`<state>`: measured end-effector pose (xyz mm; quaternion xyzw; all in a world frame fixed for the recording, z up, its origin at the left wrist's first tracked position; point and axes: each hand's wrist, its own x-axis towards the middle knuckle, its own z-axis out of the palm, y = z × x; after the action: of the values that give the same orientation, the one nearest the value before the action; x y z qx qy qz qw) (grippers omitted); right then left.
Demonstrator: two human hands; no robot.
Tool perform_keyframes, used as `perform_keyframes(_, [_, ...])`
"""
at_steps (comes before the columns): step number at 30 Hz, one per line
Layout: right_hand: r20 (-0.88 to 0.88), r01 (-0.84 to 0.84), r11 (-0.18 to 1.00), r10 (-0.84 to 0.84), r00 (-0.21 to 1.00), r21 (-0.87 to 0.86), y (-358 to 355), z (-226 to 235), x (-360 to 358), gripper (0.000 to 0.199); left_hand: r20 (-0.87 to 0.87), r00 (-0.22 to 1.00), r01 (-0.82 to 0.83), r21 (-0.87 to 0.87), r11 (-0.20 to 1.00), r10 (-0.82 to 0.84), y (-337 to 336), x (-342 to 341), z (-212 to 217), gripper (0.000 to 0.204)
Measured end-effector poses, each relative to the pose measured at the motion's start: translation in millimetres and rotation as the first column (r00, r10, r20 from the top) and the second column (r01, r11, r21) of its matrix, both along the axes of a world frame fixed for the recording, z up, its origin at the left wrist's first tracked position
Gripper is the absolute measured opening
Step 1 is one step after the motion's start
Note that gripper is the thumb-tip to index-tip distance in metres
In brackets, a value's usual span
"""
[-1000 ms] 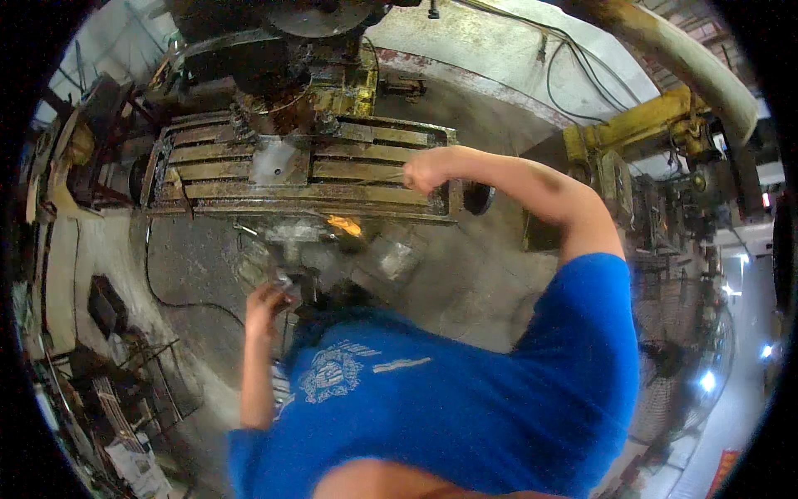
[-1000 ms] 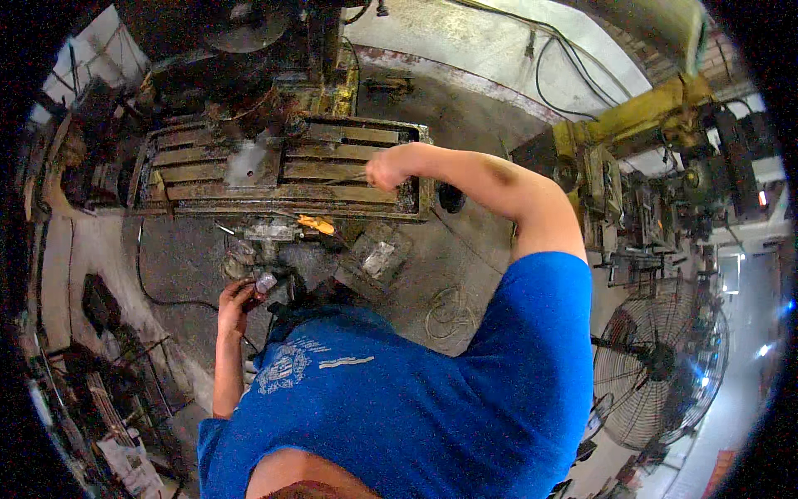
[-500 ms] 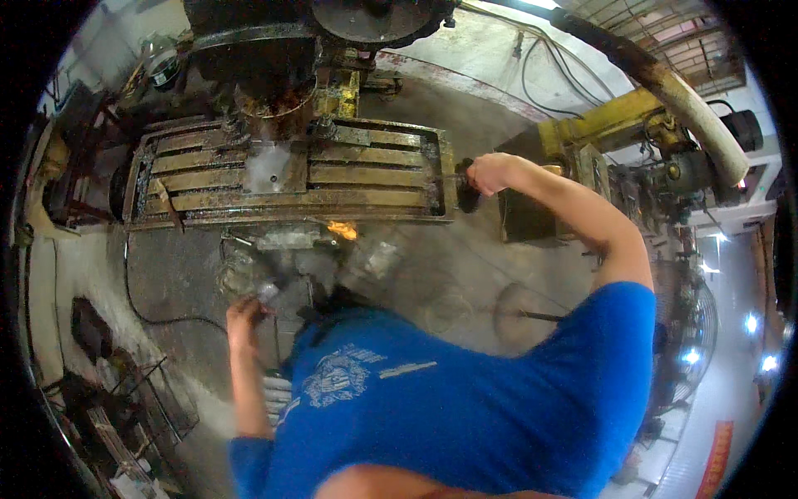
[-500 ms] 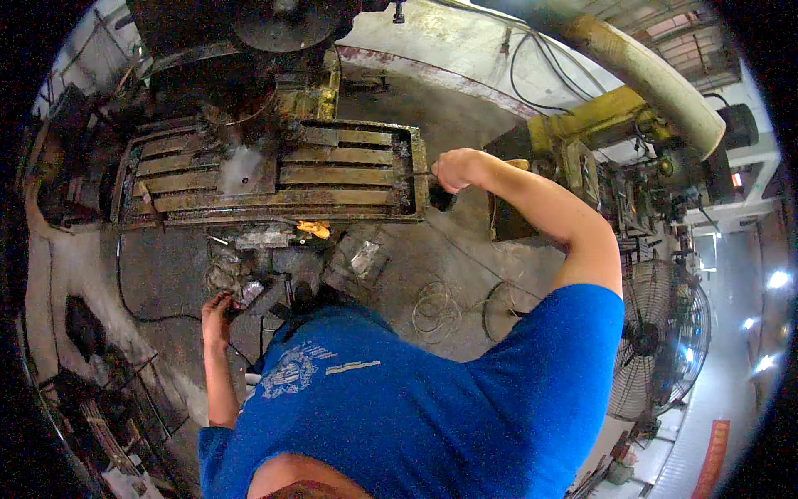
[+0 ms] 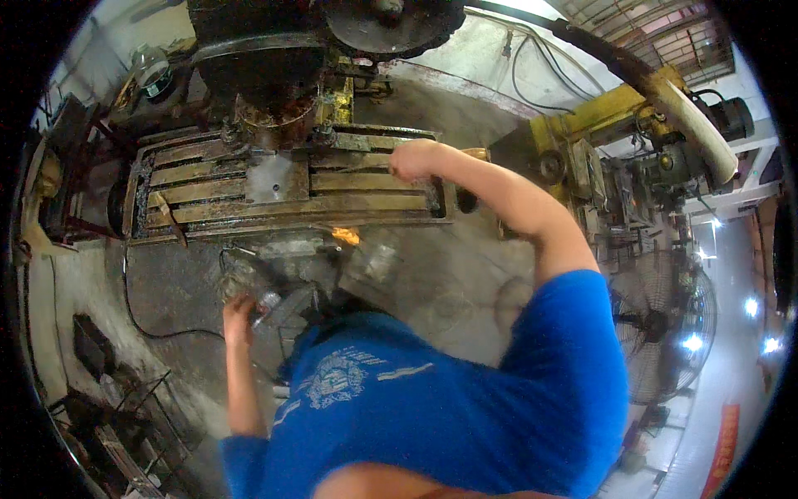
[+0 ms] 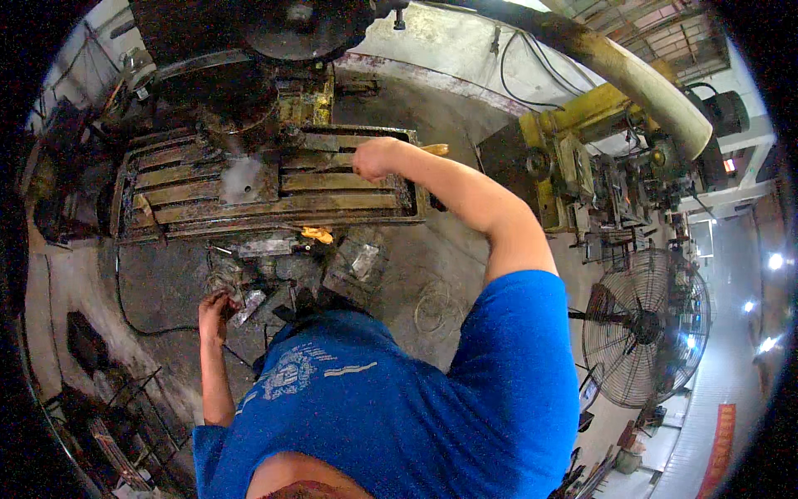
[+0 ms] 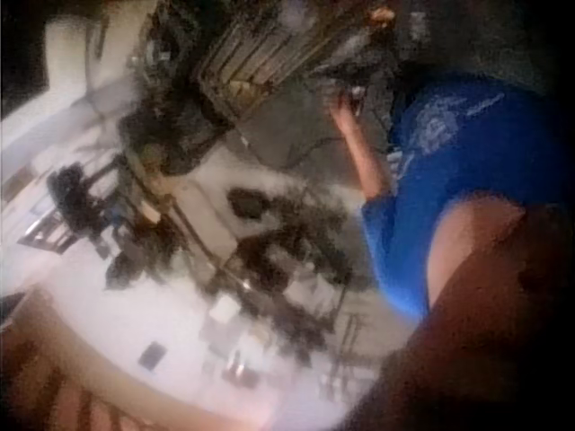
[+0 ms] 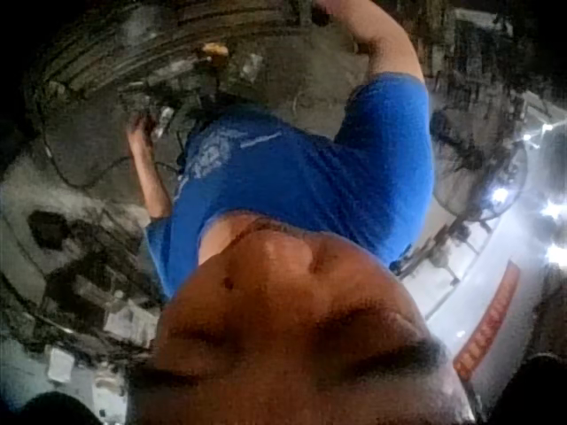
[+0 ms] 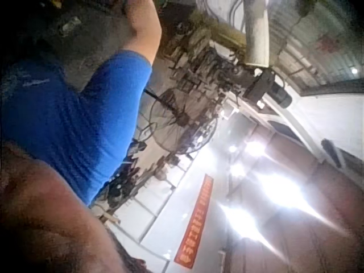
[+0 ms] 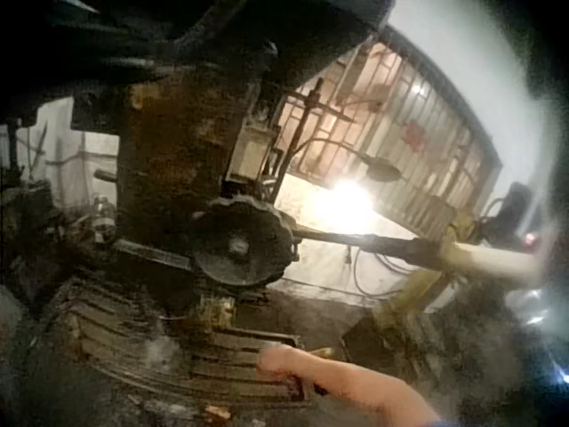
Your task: The person cleans a large industrial machine using a brush and a scraper. They scrub the machine's surface and scrape off debris, then pick up a metal bar and place it on a nearby rack. The person continues to clean different parts of the machine, including the base and the top, using the brush and scraper.
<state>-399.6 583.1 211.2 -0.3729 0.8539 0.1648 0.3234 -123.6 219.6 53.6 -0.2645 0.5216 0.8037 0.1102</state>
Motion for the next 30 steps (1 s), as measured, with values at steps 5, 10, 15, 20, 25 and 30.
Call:
perform_keyframes(5, [0.109,0.053,0.974,-0.030,0.994,-0.219,-13,-21,-10,0.017,0.064,0.997,-0.033,-0.010,0.999,0.034,6,9,3,0.016])
perform_keyframes(10, [0.062,-0.005,0.984,-0.006,0.998,0.176,23,-27,-12,0.013,0.045,0.992,-0.116,-0.058,0.992,0.119,19,17,2,0.010])
perform_keyframes(15, [-0.031,0.042,0.959,-0.035,0.999,0.282,92,-2,-2,0.013,0.043,0.992,-0.120,-0.013,0.993,0.120,31,22,11,0.009])
perform_keyframes(20, [0.045,0.040,0.908,-0.064,0.997,0.417,80,18,1,0.018,0.057,0.990,-0.130,-0.040,0.991,0.132,34,17,19,0.013])
perform_keyframes(25, [0.069,-0.044,0.969,0.028,0.997,0.243,76,-21,-12,0.014,0.056,0.998,-0.024,-0.008,1.000,0.024,15,6,-9,0.018])
perform_keyframes(30, [-0.030,0.061,0.952,-0.054,0.998,0.300,89,-8,1,0.003,0.039,0.998,0.046,0.010,0.999,-0.046,-2,1,-15,0.017])
